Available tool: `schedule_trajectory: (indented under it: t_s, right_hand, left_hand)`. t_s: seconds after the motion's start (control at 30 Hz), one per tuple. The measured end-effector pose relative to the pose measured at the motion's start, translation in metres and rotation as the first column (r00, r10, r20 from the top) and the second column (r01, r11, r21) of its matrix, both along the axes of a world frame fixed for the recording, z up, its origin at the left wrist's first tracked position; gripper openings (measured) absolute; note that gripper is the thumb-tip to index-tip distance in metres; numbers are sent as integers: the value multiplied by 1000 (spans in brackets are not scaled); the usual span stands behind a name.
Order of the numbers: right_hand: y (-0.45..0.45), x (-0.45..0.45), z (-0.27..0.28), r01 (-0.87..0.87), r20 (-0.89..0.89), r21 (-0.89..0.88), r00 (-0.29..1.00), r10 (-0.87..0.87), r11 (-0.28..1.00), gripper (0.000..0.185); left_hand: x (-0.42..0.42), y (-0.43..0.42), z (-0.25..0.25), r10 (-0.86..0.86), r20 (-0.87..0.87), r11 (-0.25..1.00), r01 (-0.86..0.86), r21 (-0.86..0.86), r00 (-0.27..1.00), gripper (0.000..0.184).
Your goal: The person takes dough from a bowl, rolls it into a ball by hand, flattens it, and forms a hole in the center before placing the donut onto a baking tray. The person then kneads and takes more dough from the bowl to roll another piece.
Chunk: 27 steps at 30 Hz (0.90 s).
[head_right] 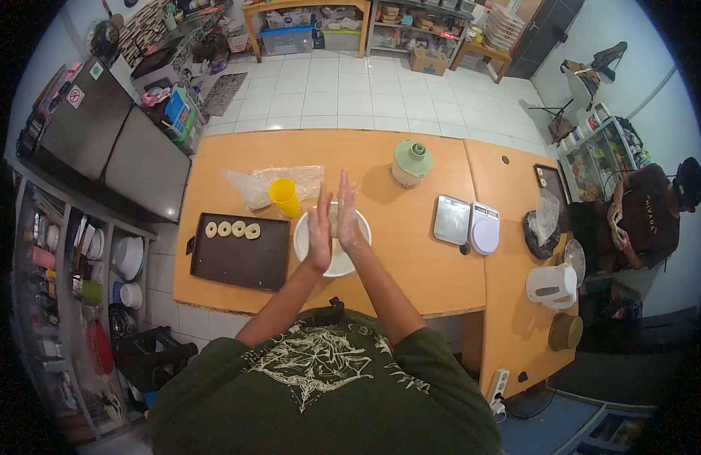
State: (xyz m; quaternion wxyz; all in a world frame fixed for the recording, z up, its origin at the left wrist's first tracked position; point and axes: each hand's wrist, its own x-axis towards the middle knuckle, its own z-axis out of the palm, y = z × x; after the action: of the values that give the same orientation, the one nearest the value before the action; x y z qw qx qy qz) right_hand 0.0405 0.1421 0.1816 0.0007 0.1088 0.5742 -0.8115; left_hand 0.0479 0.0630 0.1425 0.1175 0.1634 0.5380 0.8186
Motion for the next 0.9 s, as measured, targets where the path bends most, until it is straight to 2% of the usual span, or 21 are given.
schedule_trajectory:
  t_s: [0.03,0.07,0.13,0.2,0.27,0.3,0.33,0.4,0.47,0.53,0.57,0.6,0.67,0.7,0.73,0.77,0.8,0.87,0.9]
  right_hand:
    - [7,-5,-13,-24,-54,87,998,29,996,85]
    - [7,-4,-15,-23,-55,86,998,28,996,85]
    - [5,2,-12,-105,-167,108,978,122,989,84]
    - [-4,14,-9,-154,-182,174,966,186,973,84]
    - [-9,19,-14,-201,-197,242,948,250,949,83]
    - [-10,20,-23,-203,-164,274,953,254,940,83]
    - [-10,20,-28,-205,-131,305,958,254,930,82]
    - [-4,13,-32,-163,-129,282,970,206,945,84]
    - [-1,7,-19,-123,-129,258,979,161,958,85]
    - [-2,8,12,-43,-35,6,998,43,999,70]
    - [6,1,-9,-59,-77,182,994,74,981,91]
    - [3,0,-18,-62,-77,182,994,77,981,91]
    - [-11,7,-30,-182,-282,224,928,243,957,75]
    - [-14,12,-32,-226,-194,238,942,274,944,77]
    - [-15,17,-38,-226,-194,239,942,275,944,77]
    - [-16,21,-43,-223,-168,269,947,274,937,76]
    - [-17,22,-46,-223,-142,300,951,274,928,75]
    - [-15,14,-49,-203,-117,274,963,242,940,74]
    - [-14,6,-52,-174,-117,114,975,188,978,72]
  left_hand:
    - [-1,0,0,-1,-1,1000,1,-1,1000,75]
    - [-4,-1,0,14,36,1000,-14,-12,999,75]
    - [-12,-2,-2,42,109,999,-38,-34,993,77]
    - [-26,-5,-8,60,149,997,-54,-46,987,77]
    - [-47,-12,-19,112,153,993,-115,15,982,80]
    - [-48,-15,-14,118,52,993,-118,7,992,81]
    - [-43,-15,-4,116,53,993,-117,6,992,81]
    - [-32,-11,12,26,18,991,-28,134,999,81]
    - [-15,-5,12,-9,27,993,6,114,1000,81]
    - [-4,-4,3,-44,39,995,40,94,998,80]
    - [-3,-3,-8,-13,9,999,12,33,1000,79]
    - [-4,-3,-18,18,-23,999,-18,-26,1000,78]
    - [-12,-4,-26,38,-4,999,-38,-7,999,75]
    - [-18,-9,-31,97,-91,995,-94,33,991,76]
    - [-24,-15,-27,160,-176,986,-148,78,971,77]
    - [-36,-17,-22,97,229,984,-127,122,969,82]
    - [-34,-18,-14,99,228,984,-130,123,968,82]
    - [-26,-17,0,82,104,981,-99,168,991,76]
    - [-19,-15,4,81,105,981,-98,169,991,76]
